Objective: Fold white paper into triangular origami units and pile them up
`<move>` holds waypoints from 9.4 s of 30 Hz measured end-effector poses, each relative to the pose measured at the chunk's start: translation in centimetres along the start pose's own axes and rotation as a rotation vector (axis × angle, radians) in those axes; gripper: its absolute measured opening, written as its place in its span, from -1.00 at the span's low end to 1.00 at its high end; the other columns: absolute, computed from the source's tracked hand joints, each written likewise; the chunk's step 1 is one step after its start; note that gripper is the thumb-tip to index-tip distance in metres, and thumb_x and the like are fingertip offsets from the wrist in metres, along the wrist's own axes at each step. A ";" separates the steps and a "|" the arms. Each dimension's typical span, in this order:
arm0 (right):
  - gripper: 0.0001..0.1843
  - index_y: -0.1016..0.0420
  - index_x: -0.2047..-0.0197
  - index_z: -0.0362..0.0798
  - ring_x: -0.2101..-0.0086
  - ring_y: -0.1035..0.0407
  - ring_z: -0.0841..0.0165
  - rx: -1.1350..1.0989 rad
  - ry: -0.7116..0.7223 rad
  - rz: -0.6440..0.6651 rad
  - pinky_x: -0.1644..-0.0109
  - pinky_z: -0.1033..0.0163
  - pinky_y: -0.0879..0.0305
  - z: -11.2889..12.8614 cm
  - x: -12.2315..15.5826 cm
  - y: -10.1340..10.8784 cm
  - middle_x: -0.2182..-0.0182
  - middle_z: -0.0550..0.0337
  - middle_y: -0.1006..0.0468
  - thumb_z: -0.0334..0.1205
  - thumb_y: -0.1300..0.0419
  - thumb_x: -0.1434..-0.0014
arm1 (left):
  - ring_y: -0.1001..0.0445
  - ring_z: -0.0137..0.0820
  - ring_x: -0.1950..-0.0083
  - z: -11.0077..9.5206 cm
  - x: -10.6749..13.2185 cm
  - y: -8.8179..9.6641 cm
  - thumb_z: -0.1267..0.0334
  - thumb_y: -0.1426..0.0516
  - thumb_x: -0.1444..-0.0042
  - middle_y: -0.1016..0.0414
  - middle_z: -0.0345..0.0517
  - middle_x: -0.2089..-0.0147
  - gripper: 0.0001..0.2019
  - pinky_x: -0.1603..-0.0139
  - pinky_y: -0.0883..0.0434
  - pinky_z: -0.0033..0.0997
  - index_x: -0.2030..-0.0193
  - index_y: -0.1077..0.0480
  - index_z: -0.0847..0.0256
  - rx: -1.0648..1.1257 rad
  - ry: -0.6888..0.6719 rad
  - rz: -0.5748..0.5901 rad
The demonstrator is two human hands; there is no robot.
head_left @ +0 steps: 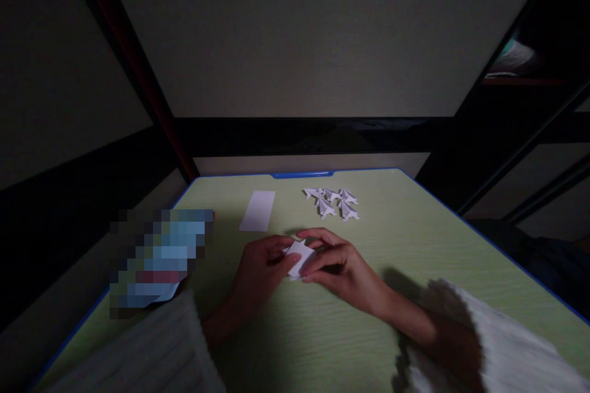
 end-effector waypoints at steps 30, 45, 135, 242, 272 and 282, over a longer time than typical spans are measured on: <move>-0.85 -0.34 0.60 -0.16 0.50 -0.18 0.46 -0.040 -0.155 -0.197 0.45 0.34 -0.10 -2.0 -0.1 1.6 0.56 0.23 -0.27 -0.29 -0.16 0.07 | -0.48 -0.36 0.38 1.2 -0.1 -2.0 0.43 -0.25 0.36 -0.53 -0.13 0.39 -0.54 0.38 -0.38 -0.47 0.20 -0.28 0.30 0.095 0.100 0.203; -0.71 -0.22 0.60 -0.14 0.63 -0.15 0.54 -0.256 -0.354 -0.100 0.53 0.39 -0.05 -4.4 -0.2 0.7 0.69 0.31 -0.28 -0.09 -0.14 0.07 | -0.46 -0.44 0.56 1.5 -0.1 -1.4 0.37 -0.24 0.30 -0.51 -0.19 0.50 -0.56 0.51 -0.38 -0.51 0.21 -0.23 0.30 0.153 0.117 0.161; -0.68 -0.32 0.39 -0.12 0.51 -0.22 0.51 -0.290 -0.289 -0.179 0.47 0.40 -0.12 -3.9 0.0 0.9 0.54 0.32 -0.33 -0.35 -0.29 0.29 | -0.33 -0.56 0.62 1.1 0.4 -3.0 0.47 -0.15 0.24 -0.35 -0.38 0.60 -0.63 0.58 -0.30 -0.57 0.29 -0.09 0.21 0.049 0.038 0.324; -0.84 -0.44 0.65 -0.16 0.66 -0.20 0.56 -0.530 -0.343 -0.239 0.54 0.41 -0.08 -4.3 0.5 1.4 0.71 0.30 -0.41 -0.24 -0.27 0.21 | -0.45 -0.46 0.50 -6.5 3.8 -2.7 0.48 -0.02 0.09 -0.50 -0.06 0.55 -0.78 0.46 -0.37 -0.58 0.54 -0.49 0.26 -0.509 -0.720 0.206; -0.72 -0.26 0.44 -0.15 0.56 -0.25 0.53 -0.426 -0.282 -0.118 0.49 0.41 -0.14 -3.3 -0.1 0.4 0.57 0.32 -0.37 -0.34 -0.28 0.24 | -0.39 -0.49 0.66 1.8 0.0 -2.7 0.22 -0.10 0.14 -0.44 -0.17 0.70 -0.77 0.60 -0.32 -0.56 0.64 -0.41 0.35 -0.058 0.143 0.272; -0.67 -0.20 0.47 -0.14 0.61 -0.23 0.58 -0.458 -0.315 -0.142 0.55 0.45 -0.11 -4.3 0.0 0.5 0.61 0.36 -0.33 -0.36 -0.30 0.29 | -0.44 -0.45 0.60 2.3 0.2 -2.8 0.17 -0.15 0.19 -0.50 -0.10 0.63 -0.76 0.56 -0.35 -0.55 0.61 -0.44 0.36 -0.026 0.221 0.319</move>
Point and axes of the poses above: each hand's wrist, its own x-axis away from the middle knuckle, its own y-axis out of the back of the hand, z = x × y, the point moved 10 cm from there along -x, towards the middle knuckle
